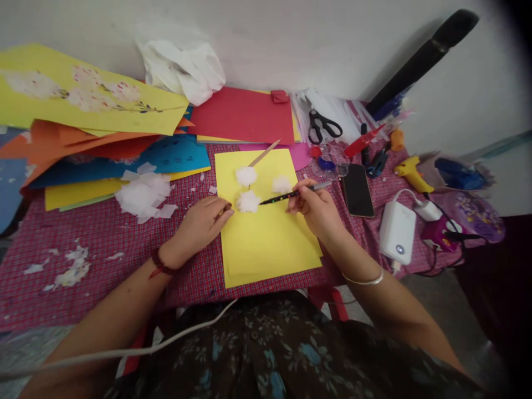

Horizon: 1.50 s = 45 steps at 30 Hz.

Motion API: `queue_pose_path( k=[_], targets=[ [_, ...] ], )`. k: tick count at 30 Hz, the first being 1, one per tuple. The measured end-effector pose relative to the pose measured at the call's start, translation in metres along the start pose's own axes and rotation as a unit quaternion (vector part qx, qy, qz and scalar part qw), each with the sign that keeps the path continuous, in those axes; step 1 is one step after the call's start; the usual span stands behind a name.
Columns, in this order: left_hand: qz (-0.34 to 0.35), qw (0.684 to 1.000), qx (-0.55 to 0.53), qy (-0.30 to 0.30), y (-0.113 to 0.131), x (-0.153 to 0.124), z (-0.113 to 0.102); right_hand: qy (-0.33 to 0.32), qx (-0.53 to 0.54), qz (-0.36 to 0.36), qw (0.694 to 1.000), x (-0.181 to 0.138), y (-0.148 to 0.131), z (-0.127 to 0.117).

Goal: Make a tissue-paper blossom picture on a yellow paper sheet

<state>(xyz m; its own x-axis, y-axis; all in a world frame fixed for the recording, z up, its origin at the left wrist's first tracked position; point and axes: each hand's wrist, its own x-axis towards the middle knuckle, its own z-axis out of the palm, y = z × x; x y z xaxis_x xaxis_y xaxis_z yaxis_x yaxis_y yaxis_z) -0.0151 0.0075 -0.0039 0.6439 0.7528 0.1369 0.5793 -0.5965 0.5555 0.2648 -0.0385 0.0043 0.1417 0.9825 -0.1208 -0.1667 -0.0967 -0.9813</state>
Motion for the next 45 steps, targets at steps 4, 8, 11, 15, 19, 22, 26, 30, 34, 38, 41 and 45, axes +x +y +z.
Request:
queue_pose_path(
  k=[4,8,11,15,19,22,26,30,34,38,41,45],
  targets=[
    [0.004,1.000,0.008,-0.005,-0.002,0.001,-0.001,-0.050,-0.048,0.000,0.998,-0.017,0.012,-0.005],
    [-0.002,1.000,0.006,0.006,-0.002,0.002,-0.002,-0.024,-0.062,-0.029,0.997,-0.016,0.025,-0.004],
    [0.004,1.000,0.007,0.011,-0.001,0.003,-0.002,-0.020,-0.064,-0.039,0.997,-0.014,0.026,0.000],
    [0.012,1.000,0.015,0.007,-0.002,0.003,-0.001,-0.016,-0.068,-0.039,0.997,-0.013,0.023,0.003],
    [0.014,1.000,0.021,0.007,-0.003,0.003,-0.002,-0.020,-0.084,-0.040,0.995,-0.012,0.021,0.004],
    [0.007,1.000,0.019,0.005,-0.003,0.004,-0.002,-0.026,-0.093,-0.031,0.995,-0.011,0.022,0.003],
    [0.000,1.000,0.020,0.005,-0.002,0.004,-0.003,-0.032,-0.094,-0.008,0.995,-0.010,0.021,-0.004],
    [-0.005,1.000,0.027,0.003,-0.002,0.004,-0.003,-0.064,-0.112,0.022,0.991,-0.010,0.018,-0.014],
    [-0.007,0.999,0.038,0.006,-0.003,0.004,-0.002,-0.112,-0.134,0.047,0.984,-0.012,0.013,-0.023],
    [-0.001,0.999,0.044,0.013,-0.004,0.005,-0.002,-0.152,-0.152,0.074,0.974,-0.015,0.004,-0.029],
    [0.008,0.999,0.039,0.026,-0.004,0.004,-0.002,-0.208,-0.169,0.074,0.961,-0.016,-0.003,-0.032],
    [0.007,0.999,0.044,0.020,-0.006,0.004,-0.002,-0.261,-0.150,0.078,0.950,-0.014,-0.006,-0.035]
  ],
)
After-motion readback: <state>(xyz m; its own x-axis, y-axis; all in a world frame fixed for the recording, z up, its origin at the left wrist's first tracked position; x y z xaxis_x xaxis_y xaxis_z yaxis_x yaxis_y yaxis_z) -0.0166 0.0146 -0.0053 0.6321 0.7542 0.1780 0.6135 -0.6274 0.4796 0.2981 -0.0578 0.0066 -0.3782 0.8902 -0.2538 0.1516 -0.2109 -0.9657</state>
